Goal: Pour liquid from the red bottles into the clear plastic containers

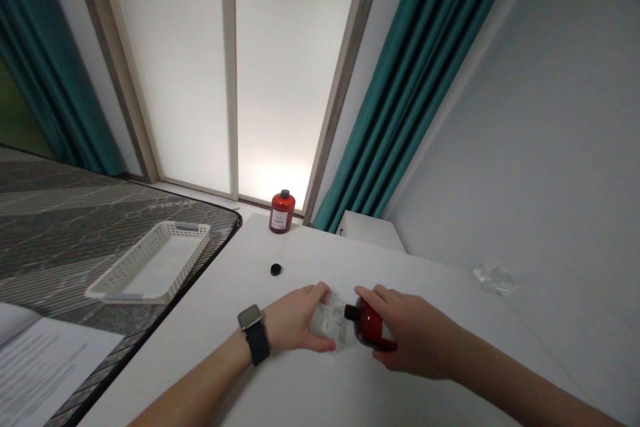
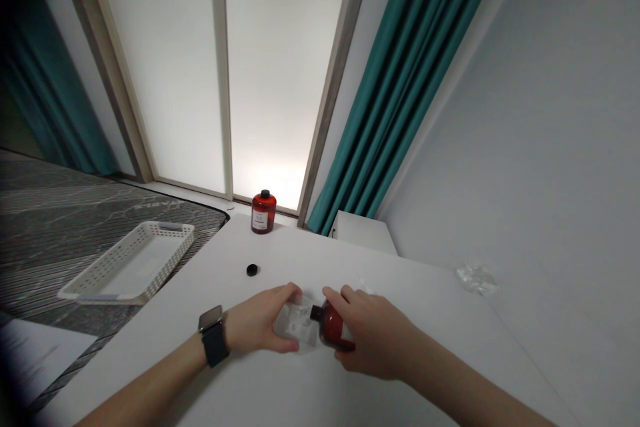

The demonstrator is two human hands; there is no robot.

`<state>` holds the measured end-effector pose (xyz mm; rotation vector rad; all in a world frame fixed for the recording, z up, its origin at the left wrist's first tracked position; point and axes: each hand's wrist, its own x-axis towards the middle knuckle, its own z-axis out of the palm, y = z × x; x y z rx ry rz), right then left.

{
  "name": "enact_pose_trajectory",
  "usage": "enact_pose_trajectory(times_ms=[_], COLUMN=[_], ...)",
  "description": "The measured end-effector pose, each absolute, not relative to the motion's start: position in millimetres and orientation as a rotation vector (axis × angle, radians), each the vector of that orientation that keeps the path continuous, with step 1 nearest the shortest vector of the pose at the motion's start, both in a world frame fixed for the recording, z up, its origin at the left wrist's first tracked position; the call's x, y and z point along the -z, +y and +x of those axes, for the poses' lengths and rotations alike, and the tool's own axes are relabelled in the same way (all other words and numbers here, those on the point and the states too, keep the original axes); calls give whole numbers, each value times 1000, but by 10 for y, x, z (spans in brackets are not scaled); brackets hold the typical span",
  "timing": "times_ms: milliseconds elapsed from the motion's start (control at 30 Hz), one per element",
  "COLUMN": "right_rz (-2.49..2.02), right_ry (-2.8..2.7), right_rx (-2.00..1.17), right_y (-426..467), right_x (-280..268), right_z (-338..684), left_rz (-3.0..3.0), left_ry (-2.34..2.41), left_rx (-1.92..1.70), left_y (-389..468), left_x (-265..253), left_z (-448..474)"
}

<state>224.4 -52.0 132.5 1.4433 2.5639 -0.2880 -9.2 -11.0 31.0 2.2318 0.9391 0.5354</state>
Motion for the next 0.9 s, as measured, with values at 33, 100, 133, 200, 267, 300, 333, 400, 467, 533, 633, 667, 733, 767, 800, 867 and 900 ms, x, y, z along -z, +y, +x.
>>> enact_pose_trajectory(times_ms=[33, 100, 133, 200, 267, 300, 333, 400, 467, 533, 633, 667, 733, 767, 800, 867, 900], right_rz=[1438, 1435, 1435, 1434, 1435, 1436, 1439, 1442, 1443, 1445, 1444, 1441, 1431, 1427, 1425, 1428, 1430], right_ry=[2567, 2569, 2567, 2561, 2557, 2557, 2558, 2559, 2555, 2550, 2548, 2547, 2549, 2553, 2557, 2563, 2565], right_rx=[287, 280, 277, 279, 280, 278, 276, 273, 272, 270, 271, 271, 270, 269, 268, 268, 268], right_y=[-520, -522, -523, -523, -519, -517, -514, -509, -508, -509, -515, -516, -517, -517, -515, -510, -507], right_x=[-1324, -1325, -1327, -1330, -1331, -1330, -1329, -1327, -1328, -1333, -1339, -1340, -1339, -1337, -1334, -1326, -1322], right_z=[2245, 2245, 2244, 2242, 2240, 2241, 2241, 2239, 2234, 2229, 2228, 2230, 2236, 2240, 2244, 2250, 2252], left_rz=[2235, 2240, 2240, 2240, 2240, 2241, 2243, 2247, 2250, 2249, 2243, 2242, 2241, 2242, 2243, 2245, 2246], left_ry=[940, 938, 939, 940, 942, 943, 945, 951, 948, 942, 947, 949, 949, 948, 946, 941, 939], left_rx=[-535, -535, -536, -535, -535, -534, -532, -528, -527, -531, -529, -527, -526, -528, -530, -530, -528], left_y=[-112, -115, -117, -120, -119, -118, -116, -112, -109, -107, -110, -111, -113, -113, -112, -109, -107], left_x=[-314, -324, -329, -336, -335, -333, -329, -319, -310, -304, -309, -313, -322, -325, -326, -323, -320], left_z=[-92, -93, -93, -94, -94, -93, -93, -91, -89, -89, -92, -93, -94, -95, -94, -93, -92])
